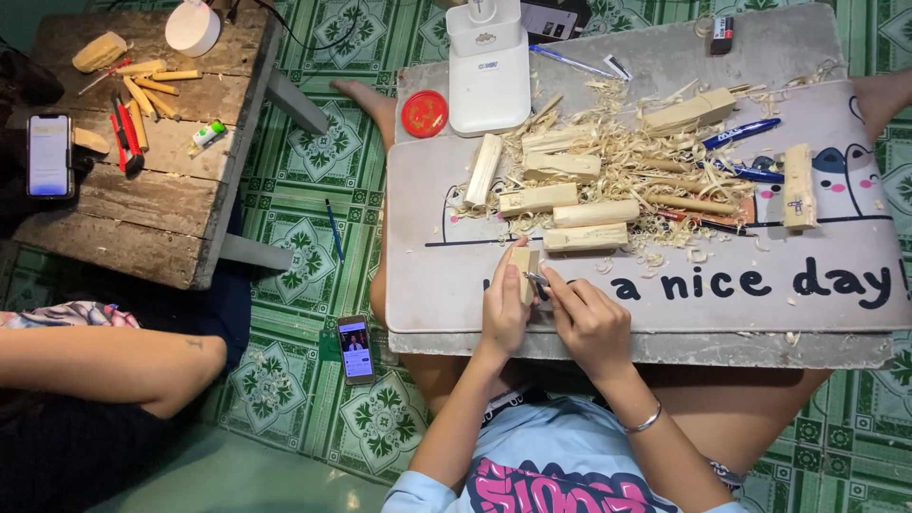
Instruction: The person carves a small block of wood with a hand tool on a work mat.
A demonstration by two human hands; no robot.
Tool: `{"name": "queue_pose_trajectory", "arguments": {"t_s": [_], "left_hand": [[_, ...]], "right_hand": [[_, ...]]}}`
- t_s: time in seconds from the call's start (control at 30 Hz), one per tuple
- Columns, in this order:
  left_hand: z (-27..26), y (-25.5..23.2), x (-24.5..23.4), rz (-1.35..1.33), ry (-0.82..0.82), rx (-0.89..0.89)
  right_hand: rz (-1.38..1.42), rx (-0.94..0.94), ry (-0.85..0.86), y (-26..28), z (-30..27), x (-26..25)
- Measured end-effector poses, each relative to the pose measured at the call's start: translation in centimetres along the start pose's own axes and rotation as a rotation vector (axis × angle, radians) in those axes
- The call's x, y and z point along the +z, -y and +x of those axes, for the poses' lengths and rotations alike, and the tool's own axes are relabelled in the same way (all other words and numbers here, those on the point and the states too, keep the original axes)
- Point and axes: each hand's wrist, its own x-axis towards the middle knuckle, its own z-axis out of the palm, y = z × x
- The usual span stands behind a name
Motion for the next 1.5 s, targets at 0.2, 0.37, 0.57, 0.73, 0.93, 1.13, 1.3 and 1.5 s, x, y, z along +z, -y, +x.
{"name": "queue_pose_trajectory", "arguments": {"t_s": [0.2, 0.37, 0.57, 0.73, 0.93, 1.13, 1.3, 1.5], "left_hand": [[-0.3, -0.5, 0.3, 0.010, 0.024, -0.016], [-0.3, -1.1, 0.5, 0.059, 0.052, 0.007], [-0.9, -4.9, 0.5, 0.135, 0.079, -0.043], [-2.5, -2.3, 0.3, 0.109, 0.150, 0.018], [-2.3, -1.8, -0.2, 0.072, 0.069, 0.011], [-1.7, -1.1, -0.2, 0.035, 0.059, 0.007], [-1.5, -1.4, 0.1, 0.001, 0.050, 0.002], [-1.3, -0.9, 0.3, -0.134, 0.027, -0.041]], "right_hand": [[-0.060, 0.022, -0.016, -0.1, -0.4, 0.2], [-0.034, 0.085, -0.046, -0.3, -0.3, 0.4], [-0.026, 0.125, -0.061, -0.5, -0.1, 0.1], [0.227, 0.279, -0.115, -1.4, 1.2, -0.3], [0.212, 0.159, 0.039, -0.7, -0.2, -1.0], [0.183, 0.092, 0.049, -1.0, -0.1, -0.8], [0.201, 0.085, 0.065, -0.7, 0.2, -1.3], [0.200, 0.079, 0.065, -0.2, 0.6, -1.8]]}}
